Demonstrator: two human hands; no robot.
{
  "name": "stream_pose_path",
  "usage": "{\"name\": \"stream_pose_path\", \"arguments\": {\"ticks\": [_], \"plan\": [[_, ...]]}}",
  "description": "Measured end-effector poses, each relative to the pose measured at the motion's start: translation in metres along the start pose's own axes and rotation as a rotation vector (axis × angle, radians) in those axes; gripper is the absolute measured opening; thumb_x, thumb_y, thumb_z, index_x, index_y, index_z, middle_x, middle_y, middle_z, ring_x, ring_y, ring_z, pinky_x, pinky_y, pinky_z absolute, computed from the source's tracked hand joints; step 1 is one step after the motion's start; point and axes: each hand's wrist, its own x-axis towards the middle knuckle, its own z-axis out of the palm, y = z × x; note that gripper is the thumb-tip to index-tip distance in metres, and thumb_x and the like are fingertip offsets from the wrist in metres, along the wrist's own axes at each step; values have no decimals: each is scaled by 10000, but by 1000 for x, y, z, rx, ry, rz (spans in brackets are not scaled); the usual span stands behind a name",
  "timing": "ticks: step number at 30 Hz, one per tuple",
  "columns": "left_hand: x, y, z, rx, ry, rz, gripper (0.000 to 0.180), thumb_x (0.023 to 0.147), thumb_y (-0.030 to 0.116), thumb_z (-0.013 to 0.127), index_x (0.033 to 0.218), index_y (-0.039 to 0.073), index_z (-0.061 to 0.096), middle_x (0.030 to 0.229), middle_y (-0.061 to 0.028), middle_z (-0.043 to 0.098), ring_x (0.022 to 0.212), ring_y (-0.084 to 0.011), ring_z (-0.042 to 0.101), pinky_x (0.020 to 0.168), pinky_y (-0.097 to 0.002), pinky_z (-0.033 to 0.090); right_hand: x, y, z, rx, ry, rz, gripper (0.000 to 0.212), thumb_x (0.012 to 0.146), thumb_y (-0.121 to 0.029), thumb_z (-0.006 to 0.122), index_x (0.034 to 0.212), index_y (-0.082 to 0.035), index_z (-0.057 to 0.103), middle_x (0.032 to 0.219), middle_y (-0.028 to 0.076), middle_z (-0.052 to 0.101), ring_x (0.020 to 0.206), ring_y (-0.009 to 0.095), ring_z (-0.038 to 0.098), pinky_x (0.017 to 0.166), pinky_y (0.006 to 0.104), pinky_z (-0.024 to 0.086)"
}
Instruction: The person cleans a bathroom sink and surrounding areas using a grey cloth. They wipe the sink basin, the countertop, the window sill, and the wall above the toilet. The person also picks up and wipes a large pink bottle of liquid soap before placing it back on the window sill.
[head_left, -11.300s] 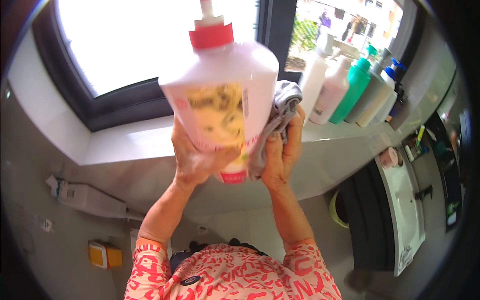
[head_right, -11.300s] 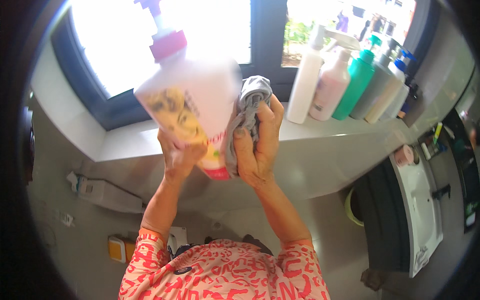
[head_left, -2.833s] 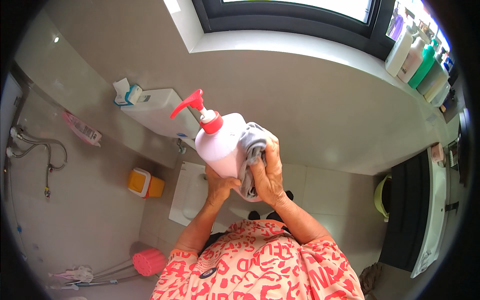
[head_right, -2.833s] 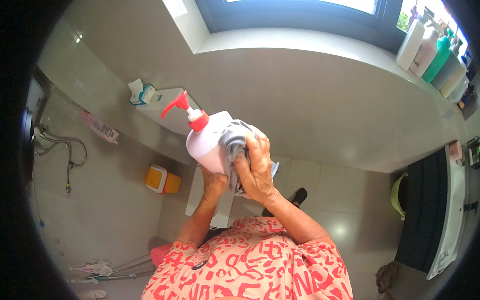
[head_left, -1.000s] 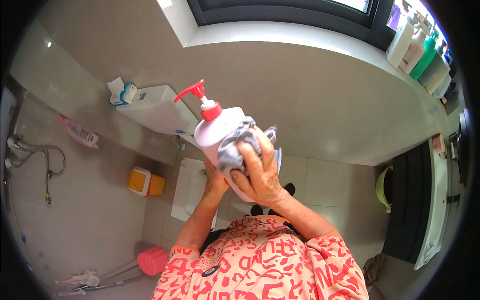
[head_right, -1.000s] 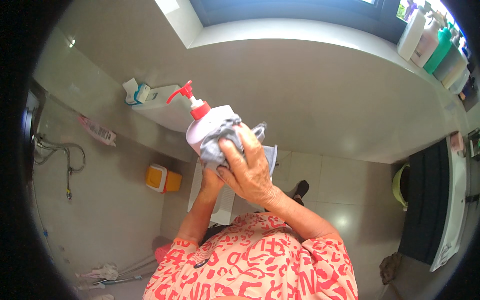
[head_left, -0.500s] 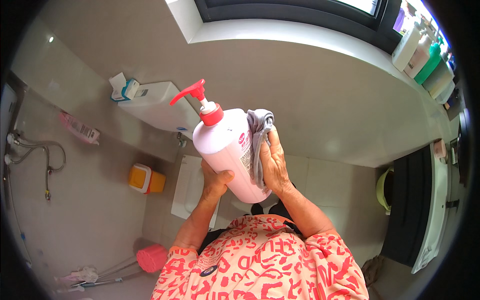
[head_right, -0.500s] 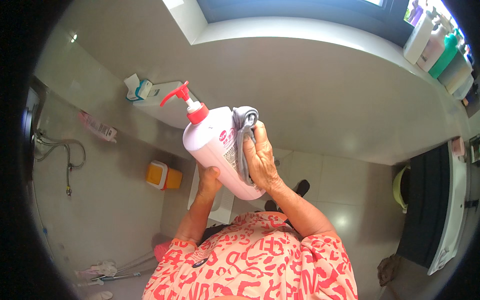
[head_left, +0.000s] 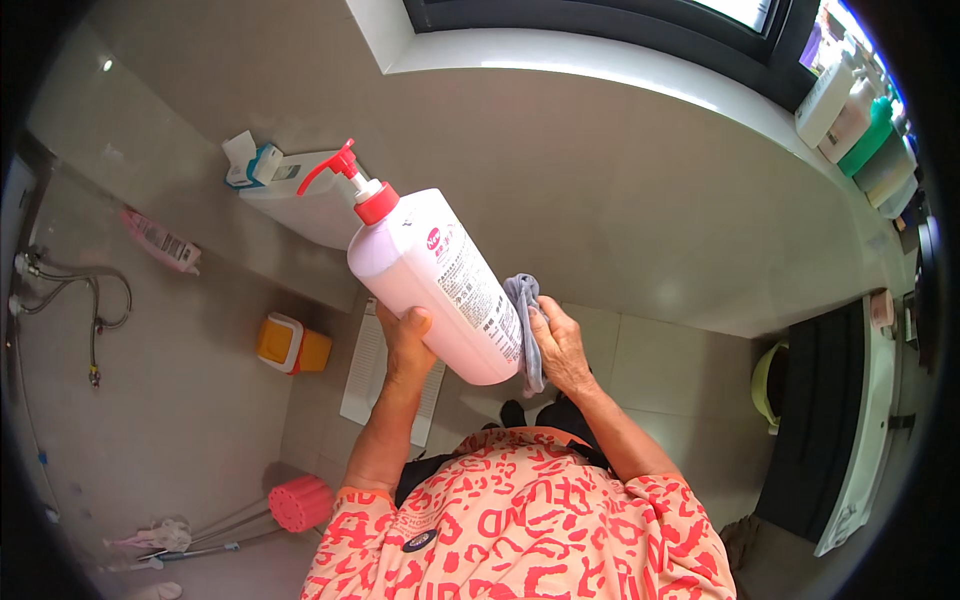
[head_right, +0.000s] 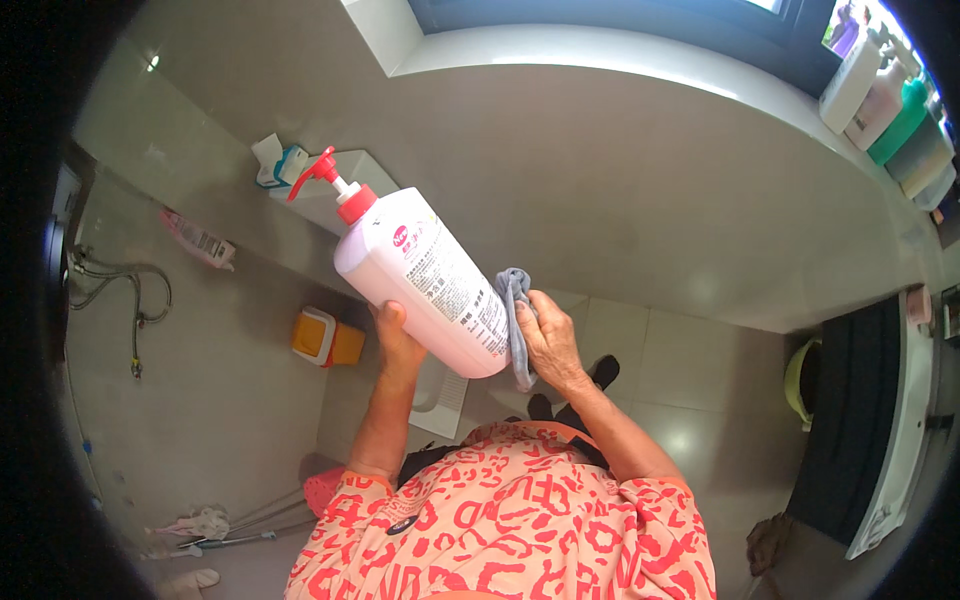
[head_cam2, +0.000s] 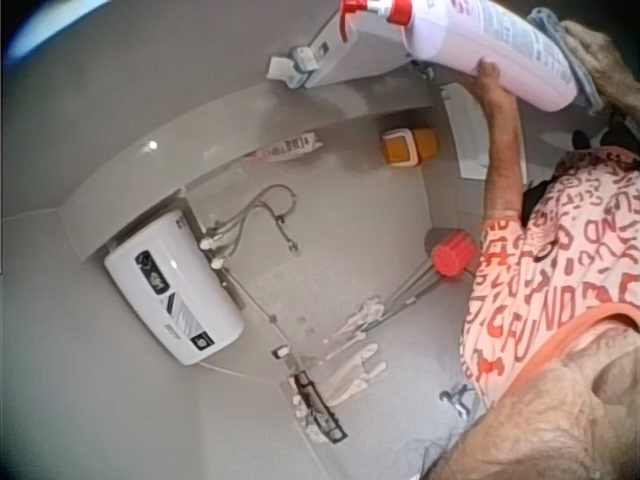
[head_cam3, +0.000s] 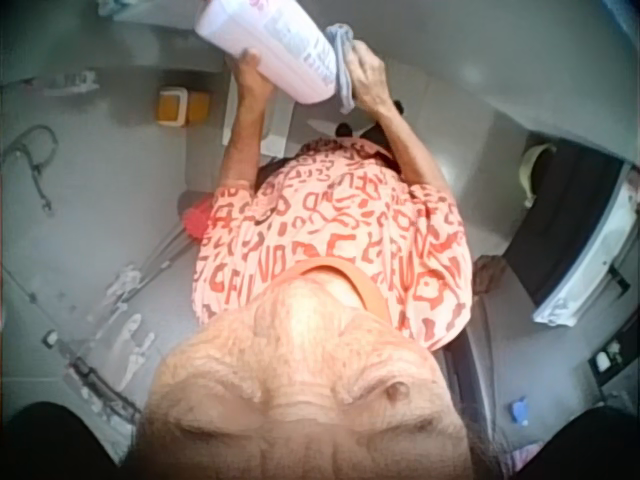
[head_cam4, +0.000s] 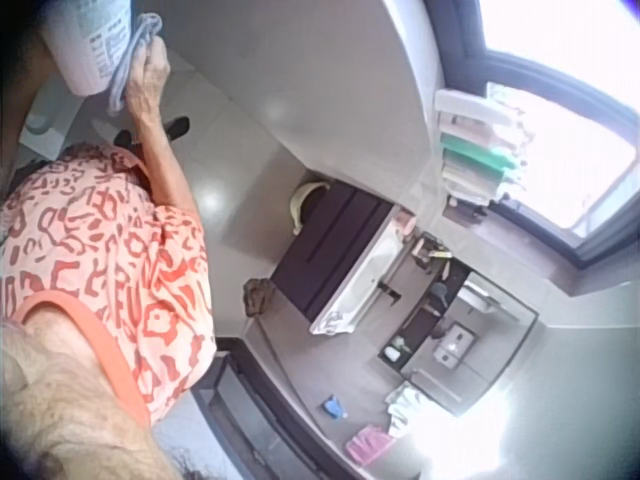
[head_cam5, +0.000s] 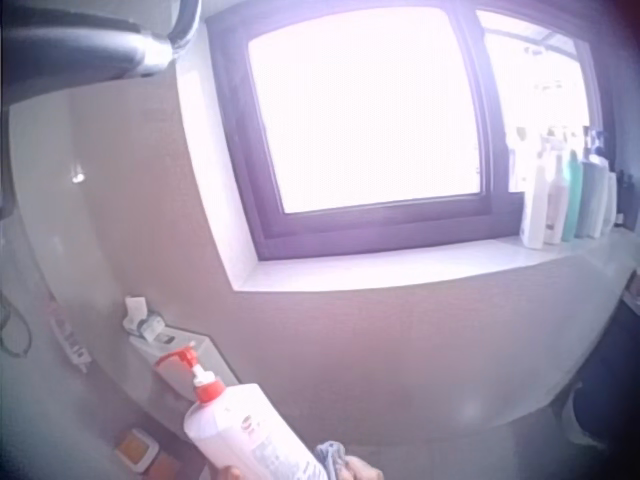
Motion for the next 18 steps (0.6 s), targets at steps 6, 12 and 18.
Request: {"name": "stream_pose_path", "arguments": {"ticks": [6,12,18], "plan": [[-6,-17,3,112,-69,-47,906,653,315,792,1356,-10,322,1230,-118,494,1104,-228,528,896,-362,475,11,-54,-4,103,382,-499,322,809,-41,657,1119,-27,573,946,131,605,821,248,593,749,346,486],[-11,-21,30,30,-117,-9,892,669,301,777,1366,-7,313,1248,-111,489,1137,-222,512,963,-351,435,10,-82,3,-262,293,-770,566,753,-128,681,1281,-23,507,1283,204,456,1156,350,464,976,439,358],[-13,-16,26,-40,-107,-24,882,690,254,772,1378,-4,286,1262,-137,473,1156,-245,502,974,-378,433,-9,-50,5,-269,212,-679,562,819,-148,636,1328,-10,441,1340,216,437,1196,381,447,1030,461,325]]}}
